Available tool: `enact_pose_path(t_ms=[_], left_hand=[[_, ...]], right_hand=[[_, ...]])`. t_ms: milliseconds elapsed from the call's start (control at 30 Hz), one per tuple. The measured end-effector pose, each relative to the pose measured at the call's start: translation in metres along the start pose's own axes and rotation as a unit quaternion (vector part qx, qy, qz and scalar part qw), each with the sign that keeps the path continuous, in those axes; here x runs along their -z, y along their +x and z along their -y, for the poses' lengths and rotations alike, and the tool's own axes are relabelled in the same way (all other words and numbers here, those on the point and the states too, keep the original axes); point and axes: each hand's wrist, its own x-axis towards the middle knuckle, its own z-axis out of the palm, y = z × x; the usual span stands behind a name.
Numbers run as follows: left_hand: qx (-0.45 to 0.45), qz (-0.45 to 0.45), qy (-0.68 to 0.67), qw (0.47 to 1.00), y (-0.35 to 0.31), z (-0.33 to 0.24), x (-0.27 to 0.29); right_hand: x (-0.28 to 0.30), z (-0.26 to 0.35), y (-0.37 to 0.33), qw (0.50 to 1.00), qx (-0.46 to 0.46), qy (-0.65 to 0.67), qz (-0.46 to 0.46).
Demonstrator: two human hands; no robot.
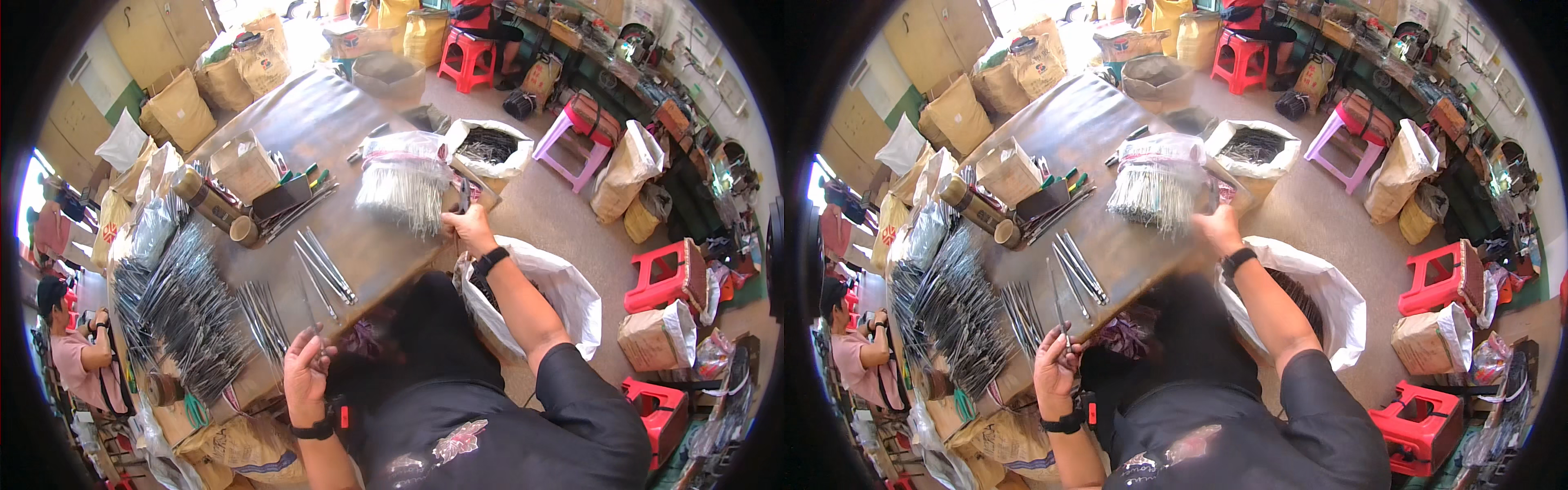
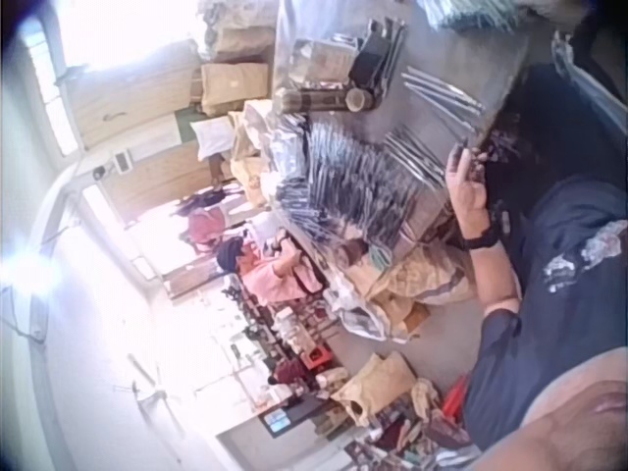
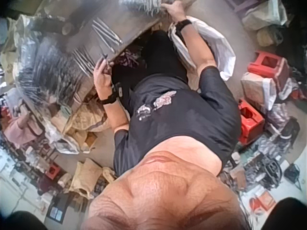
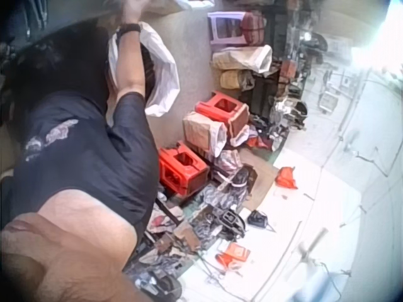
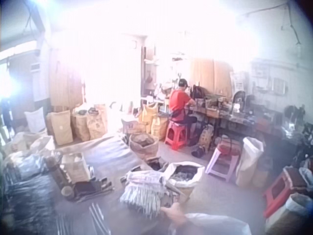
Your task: The person gathers a bundle of thin metal rods, places them on a wooden table, and then uses pliers to cut individual rods one at a time. The cut pieces are set aside on the table while the person continues the cutting process.
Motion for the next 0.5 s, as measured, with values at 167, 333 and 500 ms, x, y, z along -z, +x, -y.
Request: enact_pose_path(t_ms=[167,333,500], left_hand=[[0.011,0.013,0.03,0.999,-0.005,0.008,-0.005],[0.013,0.005,0.031,0.999,-0.027,0.002,0.015],[-0.001,-0.004,0.024,1.0,-0.043,0.007,0.027]], right_hand=[[-0.015,0.0,0.006,0.997,0.049,0.053,0.004],[0.013,0.011,-0.007,0.997,-0.054,0.047,-0.003],[0.039,0.013,-0.021,0.937,-0.233,0.239,0.106]])
